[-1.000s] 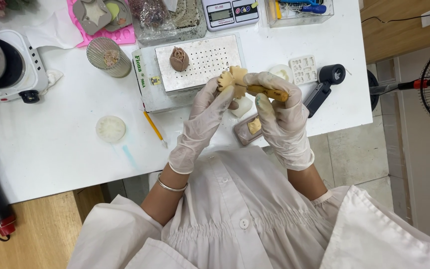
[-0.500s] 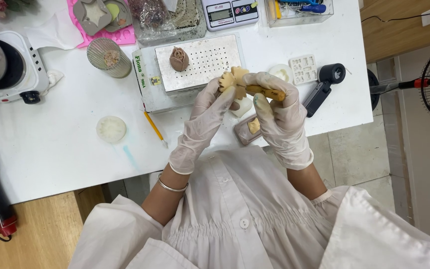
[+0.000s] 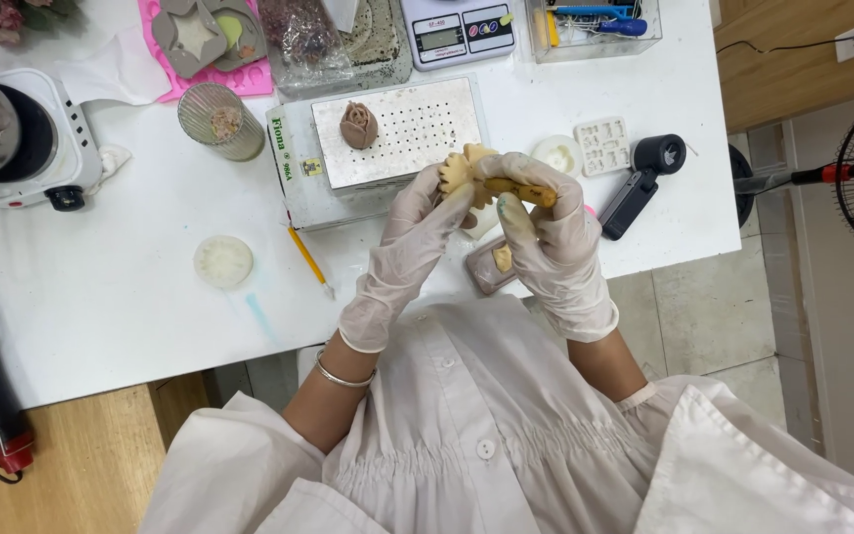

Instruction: Decorating flower-shaped candles using tools and adding decorative elements.

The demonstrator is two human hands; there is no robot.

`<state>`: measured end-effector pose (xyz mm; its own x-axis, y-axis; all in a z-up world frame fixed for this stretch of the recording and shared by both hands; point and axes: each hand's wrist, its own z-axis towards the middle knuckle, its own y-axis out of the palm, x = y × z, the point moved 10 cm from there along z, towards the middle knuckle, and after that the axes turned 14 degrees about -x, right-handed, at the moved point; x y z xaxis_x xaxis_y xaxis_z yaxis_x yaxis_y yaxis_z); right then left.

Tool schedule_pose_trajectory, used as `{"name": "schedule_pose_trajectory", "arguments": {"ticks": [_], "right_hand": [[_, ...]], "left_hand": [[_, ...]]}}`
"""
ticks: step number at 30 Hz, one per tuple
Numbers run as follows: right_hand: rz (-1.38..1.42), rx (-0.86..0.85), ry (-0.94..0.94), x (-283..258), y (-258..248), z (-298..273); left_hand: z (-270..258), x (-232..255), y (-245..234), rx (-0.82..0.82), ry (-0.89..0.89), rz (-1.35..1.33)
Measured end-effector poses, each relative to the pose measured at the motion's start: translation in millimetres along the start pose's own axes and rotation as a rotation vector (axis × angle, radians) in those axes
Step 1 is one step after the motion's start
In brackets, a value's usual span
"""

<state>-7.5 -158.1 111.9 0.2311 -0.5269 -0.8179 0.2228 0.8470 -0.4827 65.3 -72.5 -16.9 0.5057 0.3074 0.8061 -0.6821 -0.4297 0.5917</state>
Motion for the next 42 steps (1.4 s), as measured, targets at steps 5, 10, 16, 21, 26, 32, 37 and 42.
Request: {"name": "schedule_pose_trajectory", "arguments": {"ticks": [5,10,16,21,26,32,37,42], "right_hand": [[-0.017,-0.009,-0.002,0,1,0],[-0.087,-0.009,-0.013,1,2,-1],[-0.096,-0.017,-0.011,-2,3,-2],[-0.021,-0.03,-0.009,0,4,-4],[-0.043,-0.023,-0.001,-3,2,-3],[-0.081,-0.011,0.007,-6,-2,-4],[-0.075,-0.006,-0.008,-11,-4,-5],[-0.103,0.007,-0.051,-24,-8,-5]], "left_hand": [[0,-2,1,0.001,-0.002,0.018],[2,-3,-1,0.021,0.03,0.029],[1,-3,-2,0.047,0.023,0.11],[1,-9,-3,0.062,0.012,0.074],[1,-8,-4,0.078,0.0,0.087],[1,-6,-3,0.089,-0.005,0.097],[3,-5,-2,0.093,-0.013,0.111],[3,-11,-3,0.1,-0.016,0.07]]}}
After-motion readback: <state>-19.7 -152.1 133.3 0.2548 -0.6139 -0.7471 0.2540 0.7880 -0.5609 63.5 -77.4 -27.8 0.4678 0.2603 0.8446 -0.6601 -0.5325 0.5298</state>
